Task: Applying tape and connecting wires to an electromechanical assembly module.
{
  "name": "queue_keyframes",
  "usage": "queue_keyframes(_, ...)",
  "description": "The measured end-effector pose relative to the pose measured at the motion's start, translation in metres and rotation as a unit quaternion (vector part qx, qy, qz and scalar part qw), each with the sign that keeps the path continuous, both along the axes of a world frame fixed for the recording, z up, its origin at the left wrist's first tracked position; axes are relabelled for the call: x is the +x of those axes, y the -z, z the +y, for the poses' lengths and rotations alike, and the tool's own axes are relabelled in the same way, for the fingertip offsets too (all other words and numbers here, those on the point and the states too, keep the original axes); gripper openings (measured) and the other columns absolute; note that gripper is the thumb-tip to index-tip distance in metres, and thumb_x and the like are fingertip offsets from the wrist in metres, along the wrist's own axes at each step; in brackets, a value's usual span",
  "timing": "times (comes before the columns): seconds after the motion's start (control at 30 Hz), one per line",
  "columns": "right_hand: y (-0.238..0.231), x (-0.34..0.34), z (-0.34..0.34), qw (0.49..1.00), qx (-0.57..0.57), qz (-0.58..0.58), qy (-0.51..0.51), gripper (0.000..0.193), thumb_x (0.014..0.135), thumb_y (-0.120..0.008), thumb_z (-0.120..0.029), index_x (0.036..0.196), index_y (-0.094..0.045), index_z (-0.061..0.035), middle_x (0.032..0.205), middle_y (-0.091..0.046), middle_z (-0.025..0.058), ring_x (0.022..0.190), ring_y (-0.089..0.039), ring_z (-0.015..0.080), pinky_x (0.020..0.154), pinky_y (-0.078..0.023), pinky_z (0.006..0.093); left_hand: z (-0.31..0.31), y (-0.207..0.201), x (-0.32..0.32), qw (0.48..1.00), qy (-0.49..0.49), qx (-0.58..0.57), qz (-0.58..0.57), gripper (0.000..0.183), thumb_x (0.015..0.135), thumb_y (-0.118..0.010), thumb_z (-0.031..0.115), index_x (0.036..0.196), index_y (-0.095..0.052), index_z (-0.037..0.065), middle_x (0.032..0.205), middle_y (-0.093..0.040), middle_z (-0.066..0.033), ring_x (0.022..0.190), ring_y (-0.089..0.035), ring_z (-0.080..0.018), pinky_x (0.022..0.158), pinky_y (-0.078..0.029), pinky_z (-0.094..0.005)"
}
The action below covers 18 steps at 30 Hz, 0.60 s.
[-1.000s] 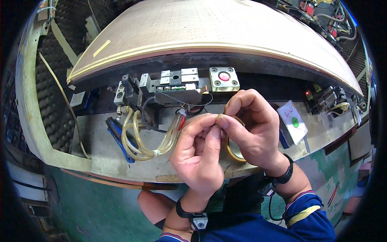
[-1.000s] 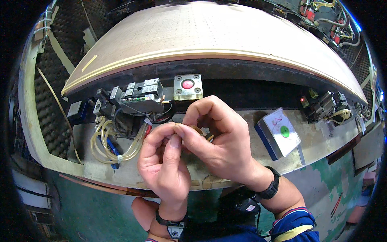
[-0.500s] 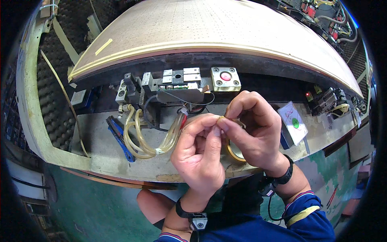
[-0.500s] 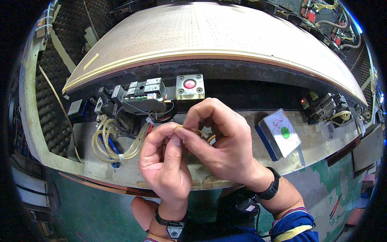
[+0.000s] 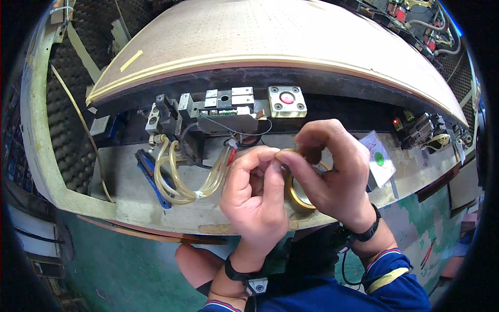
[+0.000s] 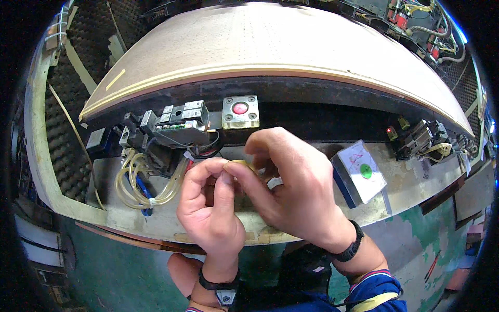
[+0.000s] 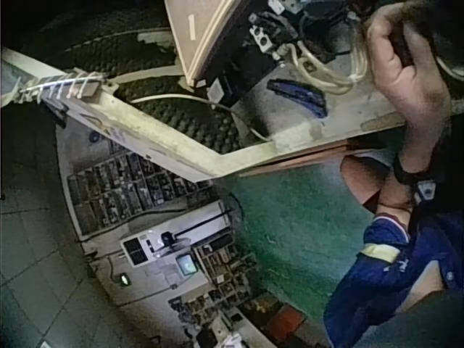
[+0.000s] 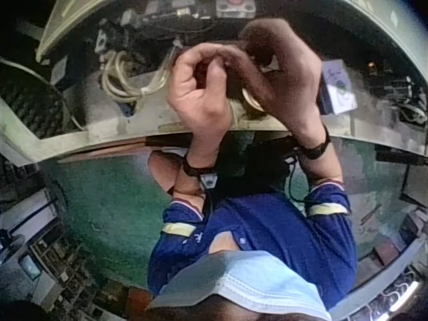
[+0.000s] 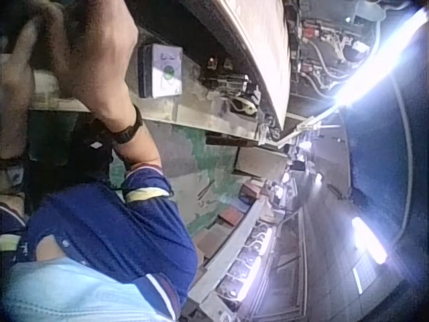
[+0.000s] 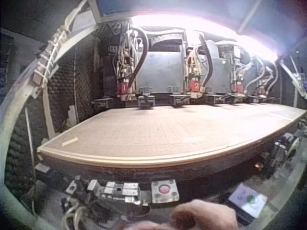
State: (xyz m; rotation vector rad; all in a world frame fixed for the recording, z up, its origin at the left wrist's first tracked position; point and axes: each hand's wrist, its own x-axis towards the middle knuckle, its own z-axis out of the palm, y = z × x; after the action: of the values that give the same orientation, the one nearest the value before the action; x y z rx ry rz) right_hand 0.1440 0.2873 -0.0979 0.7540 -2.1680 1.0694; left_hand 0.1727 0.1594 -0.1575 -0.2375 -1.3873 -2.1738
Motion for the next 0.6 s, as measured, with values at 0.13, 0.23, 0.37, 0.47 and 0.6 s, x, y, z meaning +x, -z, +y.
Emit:
queue_keyframes(0.13, -0.019, 0.009, 0.020, 0.999, 0.000, -0.031, 0.040, 0.020, 0.086, -0.087, -0.001, 0.101, -0.074, -0.0022, 0.090, -0.069, 0.0105, 0.078, -0.071, 0.0217, 0.067, -0.056, 0.0326, 0.003, 0.002, -0.002, 0.998, -0.037, -0.053, 0.001, 0.014, 0.105, -0.066, -0.001, 0.119, -0.068, -0.003, 0.114, -0.070, -0.0060, 0.093, -0.065, -0.0090, 0.084, -0.053, -0.0237)
queue_keyframes(0.23, -0.028, 0.000, 0.020, 0.998, 0.061, 0.011, -0.014, 0.025, 0.081, -0.087, -0.001, 0.103, -0.075, -0.0020, 0.096, -0.069, 0.0100, 0.083, -0.069, 0.0208, 0.070, -0.054, 0.0327, 0.000, 0.005, -0.004, 0.997, -0.047, -0.061, 0.006, 0.013, 0.105, -0.067, 0.001, 0.118, -0.069, 0.000, 0.111, -0.070, -0.0039, 0.088, -0.063, -0.0075, 0.080, -0.051, -0.0223)
queue_keyframes(0.37, -0.033, -0.004, 0.016, 0.991, 0.113, 0.021, -0.074, 0.029, 0.078, -0.088, -0.001, 0.105, -0.077, -0.0038, 0.099, -0.069, 0.0117, 0.087, -0.070, 0.0262, 0.074, -0.057, 0.0363, 0.002, -0.002, -0.003, 0.998, -0.041, -0.053, 0.018, 0.014, 0.105, -0.067, -0.001, 0.118, -0.069, 0.000, 0.113, -0.070, -0.0040, 0.091, -0.062, -0.0070, 0.080, -0.051, -0.0226)
queue_keyframes(0.47, -0.030, -0.008, 0.014, 0.990, 0.112, 0.020, -0.086, 0.026, 0.078, -0.087, 0.001, 0.101, -0.076, -0.0038, 0.097, -0.069, 0.0120, 0.086, -0.071, 0.0282, 0.074, -0.057, 0.0369, 0.001, -0.001, -0.004, 0.997, -0.033, -0.066, 0.020, 0.014, 0.105, -0.066, -0.003, 0.118, -0.069, -0.001, 0.116, -0.069, -0.0047, 0.095, -0.062, -0.0068, 0.081, -0.051, -0.0221)
queue_keyframes(0.6, -0.031, -0.011, 0.014, 0.990, 0.119, 0.022, -0.076, 0.023, 0.078, -0.086, 0.002, 0.097, -0.074, -0.0031, 0.094, -0.070, 0.0112, 0.085, -0.071, 0.0277, 0.074, -0.057, 0.0360, -0.004, -0.004, -0.003, 0.990, -0.064, -0.123, 0.016, 0.016, 0.099, -0.067, -0.010, 0.113, -0.071, -0.004, 0.112, -0.072, -0.0133, 0.102, -0.070, -0.0190, 0.089, -0.057, -0.0309)
